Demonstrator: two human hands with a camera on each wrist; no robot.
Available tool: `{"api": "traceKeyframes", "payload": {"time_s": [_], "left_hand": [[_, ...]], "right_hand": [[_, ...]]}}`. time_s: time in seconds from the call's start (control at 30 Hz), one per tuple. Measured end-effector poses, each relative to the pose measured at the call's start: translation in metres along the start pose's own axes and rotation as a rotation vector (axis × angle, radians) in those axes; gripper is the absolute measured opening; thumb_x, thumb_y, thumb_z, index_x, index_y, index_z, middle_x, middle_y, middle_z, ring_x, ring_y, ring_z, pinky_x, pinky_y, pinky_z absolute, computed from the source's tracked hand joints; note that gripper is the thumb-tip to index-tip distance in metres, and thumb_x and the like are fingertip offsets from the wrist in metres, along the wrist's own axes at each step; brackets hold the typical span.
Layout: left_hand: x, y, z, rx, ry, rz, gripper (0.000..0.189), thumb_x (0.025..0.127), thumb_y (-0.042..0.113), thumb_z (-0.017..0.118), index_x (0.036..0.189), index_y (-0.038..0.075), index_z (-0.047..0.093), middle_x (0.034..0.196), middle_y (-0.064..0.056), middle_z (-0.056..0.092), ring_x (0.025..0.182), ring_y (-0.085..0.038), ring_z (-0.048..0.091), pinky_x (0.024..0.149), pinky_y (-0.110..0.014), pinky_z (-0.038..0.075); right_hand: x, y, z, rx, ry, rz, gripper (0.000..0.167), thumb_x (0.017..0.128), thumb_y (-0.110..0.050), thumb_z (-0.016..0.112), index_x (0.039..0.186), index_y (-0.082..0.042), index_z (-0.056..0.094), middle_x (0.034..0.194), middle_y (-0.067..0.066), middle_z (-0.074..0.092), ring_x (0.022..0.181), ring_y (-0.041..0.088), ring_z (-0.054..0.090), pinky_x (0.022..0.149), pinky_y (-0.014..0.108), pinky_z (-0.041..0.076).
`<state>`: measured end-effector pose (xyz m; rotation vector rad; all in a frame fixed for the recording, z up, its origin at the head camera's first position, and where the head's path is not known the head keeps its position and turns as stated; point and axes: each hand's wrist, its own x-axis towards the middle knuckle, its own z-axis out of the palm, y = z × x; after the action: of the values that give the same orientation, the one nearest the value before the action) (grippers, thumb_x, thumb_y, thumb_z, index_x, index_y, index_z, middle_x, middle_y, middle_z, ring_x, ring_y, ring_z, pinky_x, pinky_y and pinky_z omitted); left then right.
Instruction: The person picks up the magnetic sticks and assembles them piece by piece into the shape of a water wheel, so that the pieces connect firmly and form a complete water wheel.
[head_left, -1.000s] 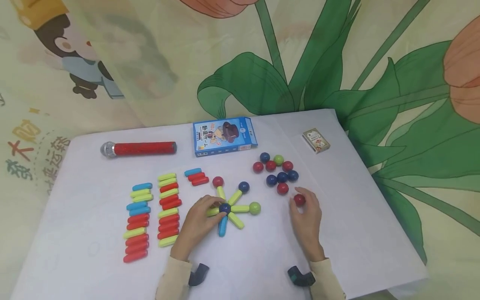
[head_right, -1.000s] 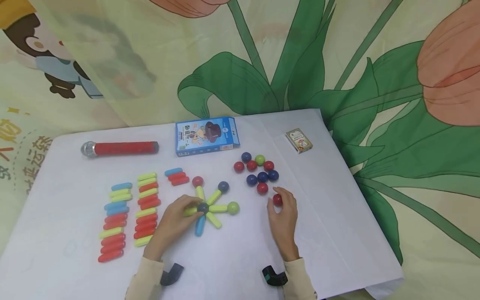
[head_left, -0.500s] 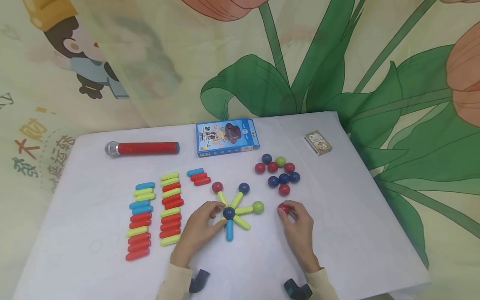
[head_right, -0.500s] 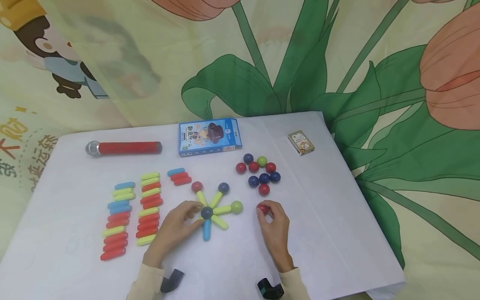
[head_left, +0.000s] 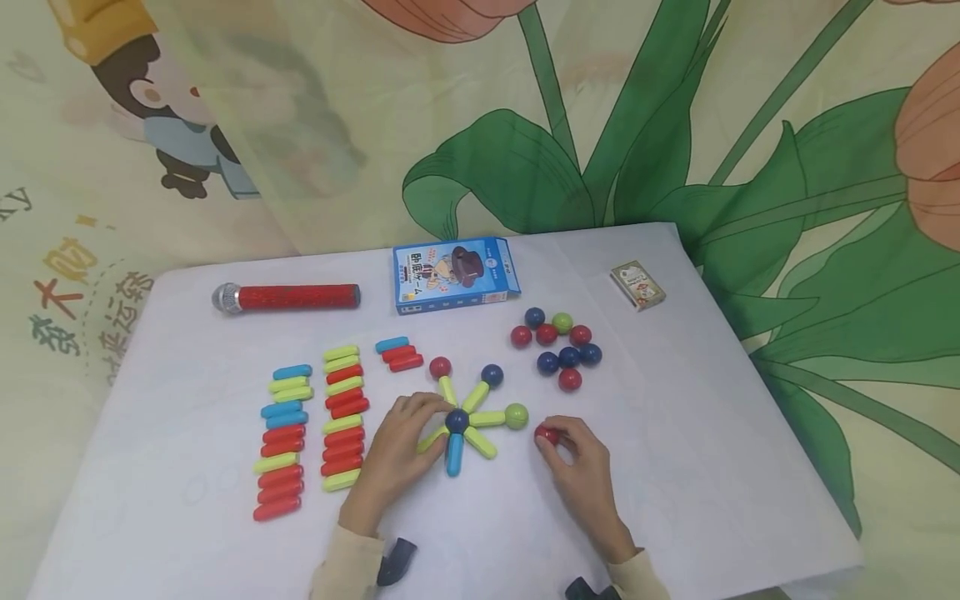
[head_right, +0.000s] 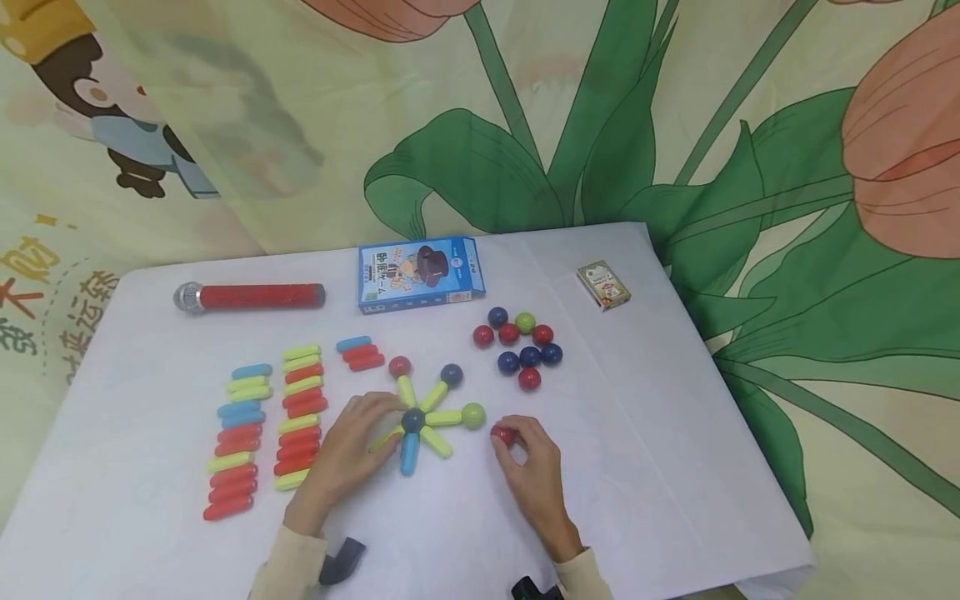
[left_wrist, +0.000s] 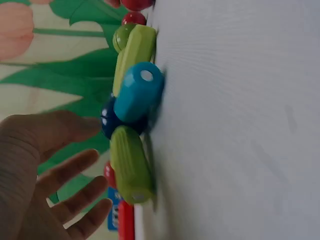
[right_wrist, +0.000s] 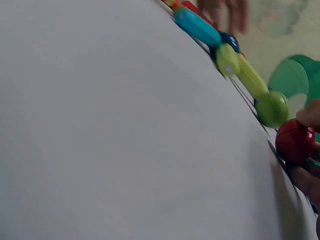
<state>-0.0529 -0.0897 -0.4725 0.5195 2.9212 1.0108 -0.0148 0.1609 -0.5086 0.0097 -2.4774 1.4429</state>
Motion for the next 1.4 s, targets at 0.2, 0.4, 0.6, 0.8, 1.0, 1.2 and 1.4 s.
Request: {"api": "traceKeyframes", "payload": {"time_s": [0.2,0.4,0.6,0.8,1.0,1.2,1.4], "left_hand": [[0.016,0.007,0.001,0.06,-0.083,0.165,0.037,0.082,0.015,0.076,0.118,0.02,0.069,0.127,0.004,0.061,0.114,-0.015,0.051,0.094,-0.036,0.049],[0.018,0.007,0.008,0.024,-0.091,0.103,0.031,0.083,0.017,0.075,0.114,0.018,0.07,0.113,0.005,0.061,0.101,-0.01,0.051,0.087,-0.027,0.052],[0.015,0.014,0.015,0.113,-0.019,0.112,0.031,0.081,0.027,0.077,0.108,0.017,0.067,0.089,0.006,0.054,0.077,-0.006,0.05,0.07,-0.019,0.051],[0.014,0.027,0.02,0.258,0.06,0.136,0.035,0.076,0.034,0.081,0.103,0.015,0.067,0.084,0.002,0.056,0.071,-0.009,0.047,0.06,-0.019,0.044],[0.024,0.04,0.03,0.251,0.022,0.258,0.037,0.079,0.027,0.08,0.112,0.017,0.067,0.104,0.001,0.07,0.091,-0.016,0.052,0.077,-0.027,0.046],[0.03,0.037,0.041,0.267,0.023,0.28,0.03,0.081,0.018,0.077,0.11,0.02,0.068,0.095,0.004,0.073,0.079,-0.012,0.046,0.071,-0.024,0.04],[0.027,0.035,0.038,0.14,0.055,0.258,0.031,0.081,0.017,0.078,0.109,0.021,0.068,0.097,0.008,0.072,0.08,-0.009,0.047,0.073,-0.023,0.042]], "right_hand": [[-0.007,-0.01,0.012,0.054,-0.121,-0.024,0.026,0.079,-0.001,0.076,0.101,-0.013,0.067,0.104,-0.005,0.064,0.102,0.009,0.062,0.087,0.021,0.052],[-0.003,-0.007,0.012,0.072,-0.107,-0.003,0.027,0.078,0.0,0.076,0.1,-0.013,0.068,0.101,-0.008,0.064,0.097,0.008,0.063,0.084,0.02,0.053],[0.007,-0.007,0.01,0.052,-0.118,-0.002,0.024,0.081,-0.002,0.074,0.103,-0.011,0.067,0.102,-0.006,0.064,0.1,0.01,0.063,0.086,0.02,0.052],[0.019,-0.004,0.012,0.009,-0.111,-0.005,0.026,0.081,-0.001,0.073,0.105,-0.011,0.067,0.104,-0.002,0.064,0.102,0.013,0.063,0.088,0.022,0.052],[0.026,-0.001,0.016,0.088,-0.14,0.031,0.026,0.084,-0.001,0.071,0.108,-0.008,0.066,0.106,0.0,0.063,0.106,0.015,0.063,0.091,0.021,0.05],[0.027,-0.001,0.019,0.127,-0.156,0.063,0.027,0.084,0.0,0.07,0.11,-0.007,0.064,0.107,0.0,0.062,0.108,0.016,0.063,0.092,0.023,0.049],[0.028,-0.002,0.019,0.173,-0.164,0.091,0.026,0.087,0.0,0.067,0.111,-0.007,0.063,0.109,0.003,0.064,0.108,0.018,0.064,0.09,0.023,0.051]]}}
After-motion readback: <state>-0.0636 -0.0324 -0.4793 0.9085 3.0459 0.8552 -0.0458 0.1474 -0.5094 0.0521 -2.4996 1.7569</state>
